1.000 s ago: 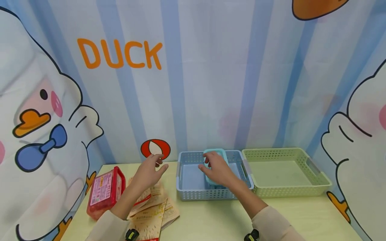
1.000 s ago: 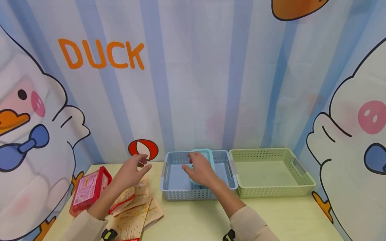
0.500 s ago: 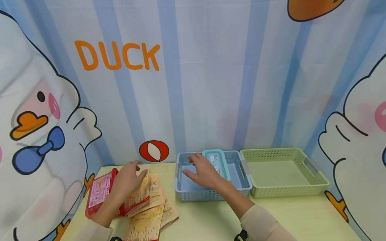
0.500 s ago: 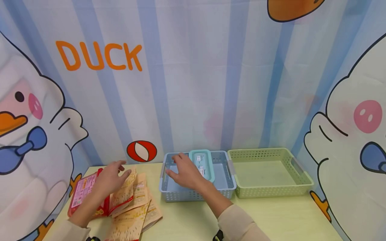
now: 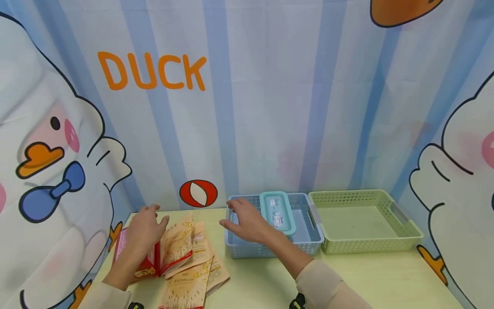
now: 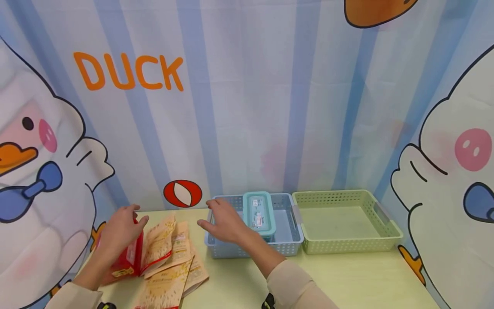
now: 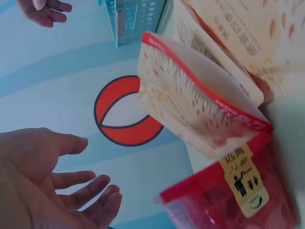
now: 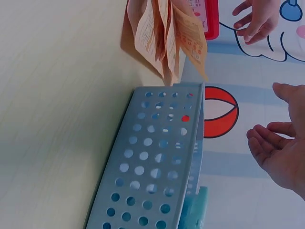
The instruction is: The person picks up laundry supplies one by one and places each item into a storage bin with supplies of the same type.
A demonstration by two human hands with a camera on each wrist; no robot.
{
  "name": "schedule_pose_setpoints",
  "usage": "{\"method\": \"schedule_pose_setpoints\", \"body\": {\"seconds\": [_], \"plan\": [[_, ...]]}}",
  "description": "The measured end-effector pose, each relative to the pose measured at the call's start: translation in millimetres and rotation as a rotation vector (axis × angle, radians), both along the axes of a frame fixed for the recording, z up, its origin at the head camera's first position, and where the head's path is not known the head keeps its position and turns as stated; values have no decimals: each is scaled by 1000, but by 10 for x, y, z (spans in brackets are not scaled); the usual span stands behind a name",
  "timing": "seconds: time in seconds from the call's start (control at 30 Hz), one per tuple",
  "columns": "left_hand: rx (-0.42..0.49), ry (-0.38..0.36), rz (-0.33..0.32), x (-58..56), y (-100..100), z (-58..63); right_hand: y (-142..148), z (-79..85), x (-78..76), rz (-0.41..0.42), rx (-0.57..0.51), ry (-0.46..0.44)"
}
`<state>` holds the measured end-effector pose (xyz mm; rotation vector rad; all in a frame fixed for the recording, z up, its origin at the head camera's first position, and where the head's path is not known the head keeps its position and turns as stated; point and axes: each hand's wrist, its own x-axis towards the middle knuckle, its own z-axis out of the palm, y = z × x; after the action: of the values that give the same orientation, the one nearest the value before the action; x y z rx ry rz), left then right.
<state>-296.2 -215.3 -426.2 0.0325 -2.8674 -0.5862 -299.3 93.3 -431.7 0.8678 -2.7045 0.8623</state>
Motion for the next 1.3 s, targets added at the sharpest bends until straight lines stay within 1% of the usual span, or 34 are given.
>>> {"method": "schedule_pose_setpoints", "body": {"seconds": [0.13,0.23,0.43,0.57,0.67,0.8,0.9,1.07,1.17,1.3], "plan": [[-22,-36,29,12,-75,36,-97,31,4,12,-5,-11],[-38,-72,40,11,-140,37,-179,50,4,20,-16,-18],[-44,-164,23,2,-354,4,-382,67,-23,57,-42,-43],[-58,-198,20,-6,-426,39,-493,92,-63,87,-71,-61],[-50,-215,28,-15,-422,67,-558,102,-93,91,-98,-91],[-43,-220,43,-14,-427,57,-658,87,-121,96,-146,-144],[-45,-221,37,-7,-446,15,-738,59,-121,115,-196,-191],[-40,-231,3,1,-479,-34,-906,-9,-103,154,-249,-243],[-40,-231,-6,11,-487,-68,-1023,-60,-85,158,-264,-271],[-30,-239,-1,12,-501,-99,-1164,-111,-62,161,-294,-310]]}}
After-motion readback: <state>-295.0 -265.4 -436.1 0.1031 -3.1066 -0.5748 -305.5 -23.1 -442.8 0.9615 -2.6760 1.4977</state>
